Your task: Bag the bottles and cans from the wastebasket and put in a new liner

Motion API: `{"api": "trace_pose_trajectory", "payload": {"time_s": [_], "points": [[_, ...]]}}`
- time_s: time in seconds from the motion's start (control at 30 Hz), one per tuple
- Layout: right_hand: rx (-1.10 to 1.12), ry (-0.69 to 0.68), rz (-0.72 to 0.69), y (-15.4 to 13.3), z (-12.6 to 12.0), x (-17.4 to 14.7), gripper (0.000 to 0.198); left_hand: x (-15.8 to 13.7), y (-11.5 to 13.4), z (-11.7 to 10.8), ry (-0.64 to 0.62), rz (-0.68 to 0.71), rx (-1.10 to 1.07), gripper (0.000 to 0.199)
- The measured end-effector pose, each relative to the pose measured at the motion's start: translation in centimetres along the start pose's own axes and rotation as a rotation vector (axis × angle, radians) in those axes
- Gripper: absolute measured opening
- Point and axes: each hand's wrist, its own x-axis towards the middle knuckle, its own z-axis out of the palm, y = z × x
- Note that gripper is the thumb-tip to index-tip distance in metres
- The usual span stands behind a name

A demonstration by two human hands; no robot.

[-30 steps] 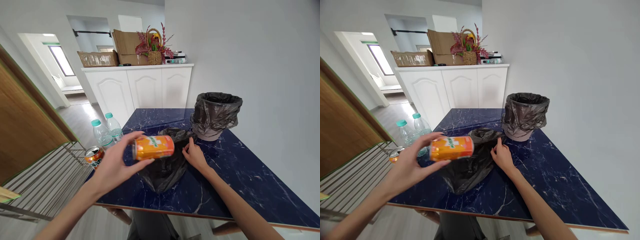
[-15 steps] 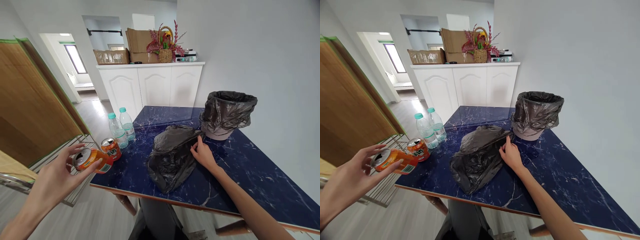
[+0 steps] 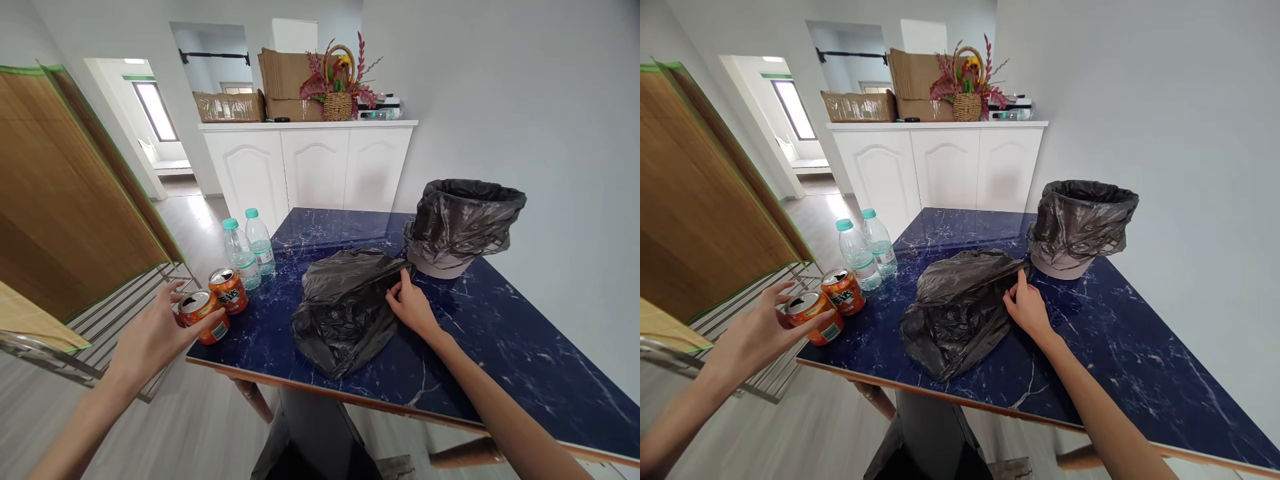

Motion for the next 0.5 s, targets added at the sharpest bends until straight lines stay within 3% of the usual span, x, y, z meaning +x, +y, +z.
{"api": "trace_pose_trajectory", "payload": {"time_s": [0.07, 0.17, 0.23, 0.3, 0.37, 0.43, 0.5], "points": [[0.012, -0.009, 0.003, -0.2, -0.3, -0.3, 0.067, -0.7, 0.0, 0.1, 0.069, 0.034, 0.021, 0.107], [0.036, -0.019, 0.004, -0.6, -1.1, -1.3, 0.068, -2.5, 0.3, -0.2, 0.334, 0.084, 0.097, 0.124], [0.048, -0.011, -0.005, -1.0, -1.9, -2.3, 0.072, -3.6, 1.1, -0.5, 0.477, 0.185, 0.084, 0.112], [0.037, 0.034, -0.029, -1.6, -2.8, -3.4, 0.077, -4.3, 2.6, -0.2, 0.466, 0.388, -0.016, 0.083], [0.009, 0.093, -0.063, -2.4, -3.7, -4.2, 0.081, -4.3, 4.7, 1.0, 0.366, 0.588, -0.112, 0.059], [-0.008, 0.123, -0.083, -3.3, -4.6, -4.9, 0.083, -3.6, 7.1, 2.9, 0.258, 0.703, -0.152, 0.059], [0.010, 0.120, -0.080, -4.3, -5.6, -5.2, 0.083, -2.4, 9.6, 5.0, 0.182, 0.727, -0.136, 0.073]]}}
